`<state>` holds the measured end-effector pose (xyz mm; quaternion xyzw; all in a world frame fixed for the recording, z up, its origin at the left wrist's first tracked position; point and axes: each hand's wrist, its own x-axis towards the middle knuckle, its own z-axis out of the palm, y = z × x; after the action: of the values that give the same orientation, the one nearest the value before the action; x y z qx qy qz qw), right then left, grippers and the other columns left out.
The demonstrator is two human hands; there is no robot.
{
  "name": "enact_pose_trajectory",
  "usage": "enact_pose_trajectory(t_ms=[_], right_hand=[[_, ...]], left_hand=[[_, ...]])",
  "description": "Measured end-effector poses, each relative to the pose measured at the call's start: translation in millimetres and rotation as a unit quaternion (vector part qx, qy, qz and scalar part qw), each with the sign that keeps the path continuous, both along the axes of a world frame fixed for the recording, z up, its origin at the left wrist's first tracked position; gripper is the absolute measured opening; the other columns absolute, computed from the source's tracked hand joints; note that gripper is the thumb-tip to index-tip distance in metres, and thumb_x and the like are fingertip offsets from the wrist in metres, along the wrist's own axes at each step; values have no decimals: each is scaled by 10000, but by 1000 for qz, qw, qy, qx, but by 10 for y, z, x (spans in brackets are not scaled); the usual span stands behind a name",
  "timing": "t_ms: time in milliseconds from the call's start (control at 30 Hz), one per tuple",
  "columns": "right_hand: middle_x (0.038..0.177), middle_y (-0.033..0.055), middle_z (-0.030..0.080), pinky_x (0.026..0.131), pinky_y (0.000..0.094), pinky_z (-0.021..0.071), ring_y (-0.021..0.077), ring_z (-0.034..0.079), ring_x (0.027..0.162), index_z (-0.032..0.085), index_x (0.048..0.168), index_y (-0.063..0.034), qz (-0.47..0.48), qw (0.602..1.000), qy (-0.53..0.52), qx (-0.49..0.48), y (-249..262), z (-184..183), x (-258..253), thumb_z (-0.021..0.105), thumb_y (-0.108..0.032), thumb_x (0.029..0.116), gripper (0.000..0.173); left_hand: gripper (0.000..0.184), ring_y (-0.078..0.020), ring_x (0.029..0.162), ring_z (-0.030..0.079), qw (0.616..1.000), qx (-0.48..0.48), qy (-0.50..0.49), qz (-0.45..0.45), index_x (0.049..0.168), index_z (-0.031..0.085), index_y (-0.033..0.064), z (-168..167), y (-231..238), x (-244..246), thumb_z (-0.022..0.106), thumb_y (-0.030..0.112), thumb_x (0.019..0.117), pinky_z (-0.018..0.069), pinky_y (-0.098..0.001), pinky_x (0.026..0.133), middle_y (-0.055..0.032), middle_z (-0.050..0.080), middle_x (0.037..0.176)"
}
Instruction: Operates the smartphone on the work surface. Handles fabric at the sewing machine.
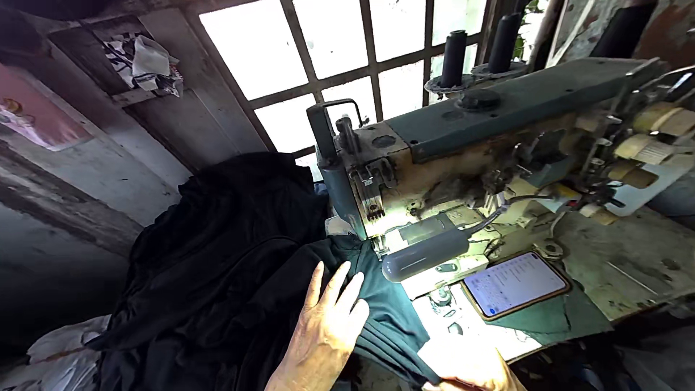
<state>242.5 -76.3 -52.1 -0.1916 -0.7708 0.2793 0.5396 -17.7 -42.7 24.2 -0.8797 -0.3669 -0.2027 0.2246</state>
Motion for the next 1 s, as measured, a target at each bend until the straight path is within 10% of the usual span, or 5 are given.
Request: enact_pose_trajectory(t_ms=[267,433,633,833,1000], right_hand=[[964,92,747,911,225,554,100,700,986,728,928,3,-9,1000,19,14,480,48,-191,672,-139,979,160],[887,32,751,858,188,531,38,685,897,769,916,-57,-89,995,-40,13,691,273,-342,677,-193,965,172],[1042,46,772,904,261,543,80,702,990,789,1071,-82,-108,992,-66,-12,762,276,-356,595,-87,942,233],[986,70,729,640,149,513,6,629,730,692,1228,7,-70,988,-68,-120,727,493,-362,600,-189,1006,310],[1080,92,722,794,216,536,70,654,875,656,1309,-1,-43,985,-113,-121,710,539,-305,628,-137,981,356]], left_hand=[[187,-412,1277,606,998,7,-41,36,904,718,67,173,404,-104,551,-16,898,338,-732,1085,-133,723,1219],[503,-534,1329,505,973,-37,-25,228,1026,736,-20,399,387,-81,846,-110,544,255,-771,1110,-282,632,1318],[365,-297,1306,590,977,-211,-41,17,1177,715,85,479,139,-21,673,313,895,365,-621,1146,-107,677,1296],[443,-482,1318,524,928,-291,53,225,1309,613,-40,663,345,-268,593,245,970,142,-710,1182,-274,629,1297],[428,-303,763,692,983,-169,-57,53,909,716,39,618,121,-481,726,462,845,530,-542,825,-107,690,760]])
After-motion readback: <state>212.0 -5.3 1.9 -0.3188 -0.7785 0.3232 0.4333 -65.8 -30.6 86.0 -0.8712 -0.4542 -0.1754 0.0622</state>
